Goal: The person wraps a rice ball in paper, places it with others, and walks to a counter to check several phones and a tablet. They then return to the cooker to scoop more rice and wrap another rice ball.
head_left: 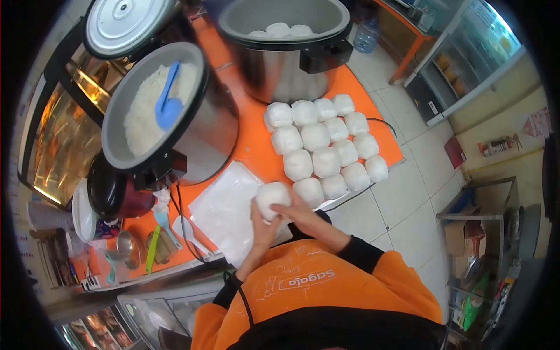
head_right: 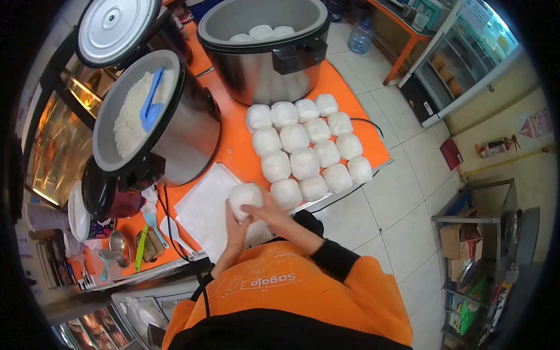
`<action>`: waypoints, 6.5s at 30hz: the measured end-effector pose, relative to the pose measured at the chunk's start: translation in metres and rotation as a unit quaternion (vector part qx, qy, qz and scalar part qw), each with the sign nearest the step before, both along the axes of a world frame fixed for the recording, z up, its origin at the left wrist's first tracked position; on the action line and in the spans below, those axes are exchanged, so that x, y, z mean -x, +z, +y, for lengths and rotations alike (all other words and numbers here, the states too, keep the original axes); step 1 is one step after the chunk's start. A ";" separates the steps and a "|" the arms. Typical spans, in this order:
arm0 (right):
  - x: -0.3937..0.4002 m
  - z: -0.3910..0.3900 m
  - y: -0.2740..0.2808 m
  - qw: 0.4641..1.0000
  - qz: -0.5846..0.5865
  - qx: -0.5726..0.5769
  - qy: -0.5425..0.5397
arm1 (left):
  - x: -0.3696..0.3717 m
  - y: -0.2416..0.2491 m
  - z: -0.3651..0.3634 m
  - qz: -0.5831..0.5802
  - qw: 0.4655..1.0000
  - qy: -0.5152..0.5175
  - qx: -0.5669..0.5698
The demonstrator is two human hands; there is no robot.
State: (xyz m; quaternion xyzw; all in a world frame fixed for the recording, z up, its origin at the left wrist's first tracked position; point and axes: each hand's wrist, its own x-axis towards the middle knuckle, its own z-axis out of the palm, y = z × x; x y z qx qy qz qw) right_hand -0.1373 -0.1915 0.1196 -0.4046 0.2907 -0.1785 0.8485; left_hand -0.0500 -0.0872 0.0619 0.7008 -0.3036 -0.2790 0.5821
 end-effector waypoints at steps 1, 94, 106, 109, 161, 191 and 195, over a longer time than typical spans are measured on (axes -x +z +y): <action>0.019 -0.009 0.002 1.000 -0.005 -0.015 -0.026 | 0.003 0.007 -0.009 -0.043 0.997 -0.070 0.003; -0.428 -0.147 0.138 0.392 0.084 0.812 0.424 | -0.196 0.104 0.006 -0.591 0.756 0.276 0.052; -0.397 -0.112 0.155 0.370 0.332 0.609 0.618 | -0.195 0.105 0.002 -0.575 0.759 0.302 0.046; -0.378 -0.106 0.187 0.365 0.370 0.569 0.637 | -0.197 0.104 -0.001 -0.582 0.750 0.310 0.053; -0.113 0.014 0.068 0.870 -0.128 0.475 0.013 | -0.023 -0.050 0.142 -0.341 0.904 0.074 -0.249; -0.028 0.034 -0.088 0.686 0.032 0.692 0.221 | -0.050 -0.014 0.132 -0.406 0.908 -0.070 -0.079; -0.035 0.029 -0.080 0.695 0.049 0.673 0.248 | -0.045 -0.017 0.127 -0.305 0.949 -0.009 -0.083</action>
